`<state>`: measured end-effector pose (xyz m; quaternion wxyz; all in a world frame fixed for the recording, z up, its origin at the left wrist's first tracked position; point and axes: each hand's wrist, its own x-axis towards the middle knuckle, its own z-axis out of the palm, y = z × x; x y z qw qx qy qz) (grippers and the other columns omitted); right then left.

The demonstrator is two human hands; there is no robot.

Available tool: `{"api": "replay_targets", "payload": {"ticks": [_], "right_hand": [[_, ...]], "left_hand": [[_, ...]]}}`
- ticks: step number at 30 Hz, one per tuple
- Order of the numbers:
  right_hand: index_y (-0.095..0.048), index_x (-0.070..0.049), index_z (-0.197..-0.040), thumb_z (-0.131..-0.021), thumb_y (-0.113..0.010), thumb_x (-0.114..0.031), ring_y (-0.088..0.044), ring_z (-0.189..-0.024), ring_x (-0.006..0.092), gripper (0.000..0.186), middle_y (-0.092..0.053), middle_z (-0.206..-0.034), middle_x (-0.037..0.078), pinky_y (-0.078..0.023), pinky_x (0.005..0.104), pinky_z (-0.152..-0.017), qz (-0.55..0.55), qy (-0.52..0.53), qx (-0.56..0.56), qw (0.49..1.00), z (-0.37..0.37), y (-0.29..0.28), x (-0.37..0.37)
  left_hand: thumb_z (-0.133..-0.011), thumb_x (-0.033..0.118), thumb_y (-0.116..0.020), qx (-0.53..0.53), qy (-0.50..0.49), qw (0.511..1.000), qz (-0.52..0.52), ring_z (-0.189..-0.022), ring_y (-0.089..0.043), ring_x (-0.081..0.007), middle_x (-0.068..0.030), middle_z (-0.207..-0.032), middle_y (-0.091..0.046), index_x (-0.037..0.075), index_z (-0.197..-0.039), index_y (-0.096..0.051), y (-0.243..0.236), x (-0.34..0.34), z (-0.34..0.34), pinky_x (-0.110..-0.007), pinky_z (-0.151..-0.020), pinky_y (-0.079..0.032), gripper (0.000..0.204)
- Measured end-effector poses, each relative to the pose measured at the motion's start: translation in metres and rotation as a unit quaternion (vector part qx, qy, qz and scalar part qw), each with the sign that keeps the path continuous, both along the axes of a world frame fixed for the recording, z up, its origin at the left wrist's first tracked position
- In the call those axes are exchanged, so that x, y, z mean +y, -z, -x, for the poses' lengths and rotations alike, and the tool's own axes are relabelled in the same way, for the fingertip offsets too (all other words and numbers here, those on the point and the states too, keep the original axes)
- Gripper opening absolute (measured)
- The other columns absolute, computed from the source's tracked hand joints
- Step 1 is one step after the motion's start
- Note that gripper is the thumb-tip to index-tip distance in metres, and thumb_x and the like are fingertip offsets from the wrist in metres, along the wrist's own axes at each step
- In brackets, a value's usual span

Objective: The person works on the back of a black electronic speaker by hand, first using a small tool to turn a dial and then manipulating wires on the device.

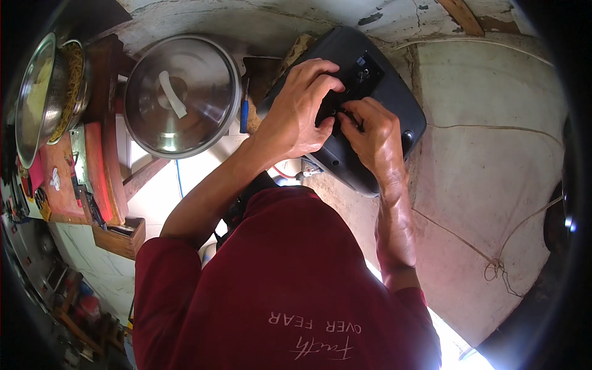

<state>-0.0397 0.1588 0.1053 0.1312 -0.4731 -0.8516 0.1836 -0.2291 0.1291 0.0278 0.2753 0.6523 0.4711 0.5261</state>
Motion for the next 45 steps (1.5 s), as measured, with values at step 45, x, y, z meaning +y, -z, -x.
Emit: {"api": "replay_targets", "payload": {"ticks": [45], "right_hand": [[-0.075,-0.008,-0.109,-0.099,-0.076,-0.012,-0.074,-0.086,0.0401,0.011,-0.071,-0.104,0.012,-0.060,0.0490,-0.074,-0.045,-0.012,0.009,0.999,-0.001,-0.015,-0.001]], "left_hand": [[-0.078,0.004,-0.088,0.052,-0.003,0.999,0.006,-0.144,-0.053,-0.0390,-0.0120,-0.151,-0.059,0.011,-0.115,-0.072,-0.001,0.002,0.000,-0.049,-0.120,-0.046,0.042]]}}
